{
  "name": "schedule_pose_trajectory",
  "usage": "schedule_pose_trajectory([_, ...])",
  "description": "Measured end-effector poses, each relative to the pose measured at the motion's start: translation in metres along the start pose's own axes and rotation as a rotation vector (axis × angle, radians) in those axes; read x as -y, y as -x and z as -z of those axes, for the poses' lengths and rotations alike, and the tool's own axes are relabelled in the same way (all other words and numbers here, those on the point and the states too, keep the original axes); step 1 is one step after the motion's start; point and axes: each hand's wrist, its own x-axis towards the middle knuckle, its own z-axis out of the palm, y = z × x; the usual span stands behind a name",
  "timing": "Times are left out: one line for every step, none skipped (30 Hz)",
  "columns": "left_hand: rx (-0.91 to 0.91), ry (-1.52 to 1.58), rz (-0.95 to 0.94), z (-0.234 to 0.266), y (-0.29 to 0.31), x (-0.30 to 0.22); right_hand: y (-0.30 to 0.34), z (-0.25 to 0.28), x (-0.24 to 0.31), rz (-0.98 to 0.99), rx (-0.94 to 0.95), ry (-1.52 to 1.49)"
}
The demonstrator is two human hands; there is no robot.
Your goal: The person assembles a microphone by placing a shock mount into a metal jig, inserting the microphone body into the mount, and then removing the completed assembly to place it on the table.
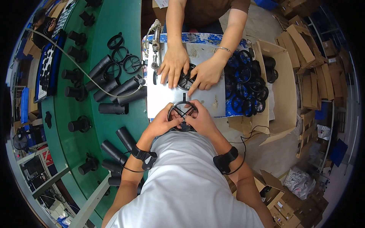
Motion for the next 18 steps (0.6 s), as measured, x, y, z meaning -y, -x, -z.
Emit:
schedule_pose_trajectory([-0.001, 0.001, 0.000, 0.0004, 0.0000, 0.0006, -0.0002, 0.0004, -0.0003, -0.006, 0.010, 0.002])
schedule_pose_trajectory([-0.003, 0.002, -0.001, 0.0008, -0.0002, 0.0017, -0.0006, 0.0003, -0.0002, -0.007, 0.011, 0.003])
schedule_pose_trajectory([-0.005, 0.003, -0.003, 0.0011, -0.0003, 0.0023, -0.0010, 0.0000, 0.0002, -0.010, 0.011, 0.006])
schedule_pose_trajectory([-0.006, 0.004, -0.003, 0.0010, -0.0001, 0.0024, -0.0012, -0.0001, 0.0003, -0.013, 0.010, 0.009])
schedule_pose_trajectory([-0.005, 0.009, -0.007, 0.0008, 0.0000, 0.0024, -0.0014, -0.0003, -0.0004, -0.013, 0.011, 0.010])
schedule_pose_trajectory([-0.004, 0.015, -0.010, 0.0007, 0.0003, 0.0024, -0.0017, -0.0004, -0.0016, -0.004, 0.006, 0.005])
schedule_pose_trajectory([-0.004, 0.015, -0.009, 0.0009, 0.0002, 0.0023, -0.0019, -0.0005, -0.0024, 0.006, 0.002, 0.000])
schedule_pose_trajectory([-0.004, 0.011, -0.007, 0.0011, 0.0001, 0.0019, -0.0017, -0.0005, -0.0022, 0.005, 0.002, 0.000])
schedule_pose_trajectory([-0.003, 0.006, -0.005, 0.0012, 0.0002, 0.0015, -0.0016, -0.0002, -0.0016, -0.007, 0.008, 0.001])
schedule_pose_trajectory([-0.003, 0.007, -0.003, 0.0010, 0.0005, 0.0009, -0.0014, 0.0000, -0.0011, -0.018, 0.013, 0.001])
schedule_pose_trajectory([-0.003, 0.003, -0.001, 0.0009, 0.0006, 0.0003, -0.0013, -0.0002, -0.0004, -0.020, 0.013, 0.001])
schedule_pose_trajectory([-0.002, -0.002, 0.003, 0.0007, 0.0007, 0.0001, -0.0010, -0.0005, 0.0003, -0.020, 0.009, 0.006])
schedule_pose_trajectory([-0.002, 0.000, 0.004, 0.0006, 0.0007, 0.0003, -0.0006, -0.0006, 0.0003, -0.021, 0.005, 0.011])
schedule_pose_trajectory([-0.002, -0.001, 0.004, 0.0005, 0.0004, 0.0003, -0.0006, -0.0003, -0.0004, -0.022, 0.005, 0.011])
schedule_pose_trajectory([-0.002, -0.001, 0.004, 0.0002, 0.0005, 0.0005, -0.0004, 0.0002, -0.0018, -0.019, 0.004, 0.009])
schedule_pose_trajectory([-0.002, 0.000, 0.006, -0.0004, 0.0014, 0.0005, 0.0002, 0.0005, -0.0030, -0.016, 0.004, 0.007])
schedule_pose_trajectory([-0.013, -0.017, 0.014, -0.0007, 0.0021, -0.0005, 0.0003, 0.0007, -0.0036, -0.019, 0.002, 0.005])
schedule_pose_trajectory([-0.024, -0.034, 0.022, -0.0010, 0.0028, -0.0022, 0.0005, 0.0008, -0.0044, 0.026, -0.025, 0.042])
